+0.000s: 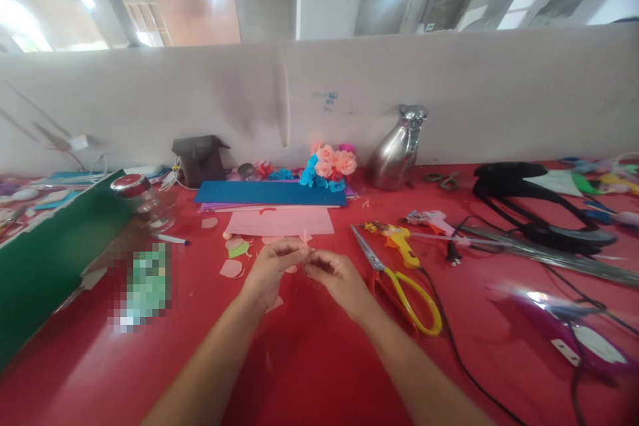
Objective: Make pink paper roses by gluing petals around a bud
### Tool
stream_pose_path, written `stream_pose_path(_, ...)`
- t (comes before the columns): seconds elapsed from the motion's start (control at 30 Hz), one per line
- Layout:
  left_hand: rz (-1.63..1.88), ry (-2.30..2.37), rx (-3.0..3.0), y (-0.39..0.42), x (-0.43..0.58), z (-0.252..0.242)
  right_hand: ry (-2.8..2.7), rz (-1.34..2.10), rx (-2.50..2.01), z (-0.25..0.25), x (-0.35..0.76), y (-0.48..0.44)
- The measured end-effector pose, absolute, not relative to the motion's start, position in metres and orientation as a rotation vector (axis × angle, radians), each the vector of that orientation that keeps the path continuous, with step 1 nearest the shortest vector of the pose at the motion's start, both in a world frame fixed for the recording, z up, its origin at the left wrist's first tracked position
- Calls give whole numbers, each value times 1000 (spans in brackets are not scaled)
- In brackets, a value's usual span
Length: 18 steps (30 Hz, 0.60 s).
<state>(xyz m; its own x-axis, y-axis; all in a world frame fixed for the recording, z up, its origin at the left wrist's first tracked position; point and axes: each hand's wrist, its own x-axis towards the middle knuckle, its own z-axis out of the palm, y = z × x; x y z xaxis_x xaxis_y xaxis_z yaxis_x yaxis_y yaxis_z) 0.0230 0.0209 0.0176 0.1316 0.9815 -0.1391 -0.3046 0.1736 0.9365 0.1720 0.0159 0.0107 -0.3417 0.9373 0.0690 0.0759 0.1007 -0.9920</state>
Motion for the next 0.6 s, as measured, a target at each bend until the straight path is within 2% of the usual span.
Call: stream_pose_path(0.6,1201,994,854,21,23,17,-1580,1264,-1100,12,172,15)
